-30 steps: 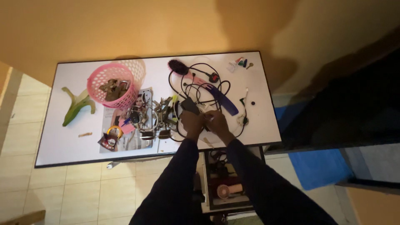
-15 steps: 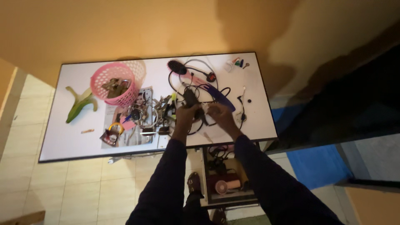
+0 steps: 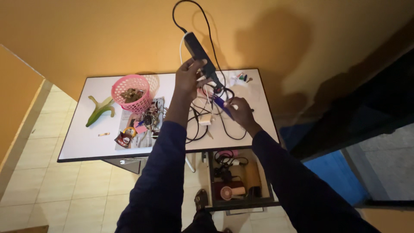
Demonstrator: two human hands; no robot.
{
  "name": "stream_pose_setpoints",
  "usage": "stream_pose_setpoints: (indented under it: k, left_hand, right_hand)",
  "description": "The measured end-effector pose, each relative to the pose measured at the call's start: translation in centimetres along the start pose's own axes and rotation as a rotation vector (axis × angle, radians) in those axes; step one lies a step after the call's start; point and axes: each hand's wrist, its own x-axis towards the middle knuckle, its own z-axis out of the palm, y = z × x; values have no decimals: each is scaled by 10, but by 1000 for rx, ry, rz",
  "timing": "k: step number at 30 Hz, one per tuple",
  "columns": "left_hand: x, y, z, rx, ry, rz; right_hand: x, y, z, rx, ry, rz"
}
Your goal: The person organizes a cluttered table by placing various personal items into a drawer. They handle a red wallet, a pink hairdryer, tangled cables, and other small objects, moving them from the table surface into the open drawer.
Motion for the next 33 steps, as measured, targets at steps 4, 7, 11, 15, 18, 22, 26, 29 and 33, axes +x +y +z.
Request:
stream_pose_setpoints:
  k: [4,7,11,15,18,22,26,29,33]
  left_hand:
    - [-12,18,2,-34,-12,52]
    - [-11,16,-14,-70,17,6]
    - [-8,-4,-44,-62,26,-95]
    - [-2,-29,-59,-81,69,-222]
    - [3,-36,-62,-19,83,-300]
    - [12,-24,-57,178,64,-381]
    - [7,2,-47,455,-19,-246]
    - [-6,24,-36,1159,9,62]
    - [-29,57,-14,1580,-6,370]
  right_hand:
    - [24,1,-2,298,236,388]
    - [59,-4,-32,5,293,188]
    - [109,-36,-69,157,344,4]
    - [131,-87,-97,171,341,-260]
    - [132,-114,-109,8,322,-417]
    - [109,-113,-98,-86,203,-257]
    - [50,-82,-60,-141,65,-92]
    - [9,-62,-31,69,-60,135]
    - [-16,-60,-11,202,-244,153]
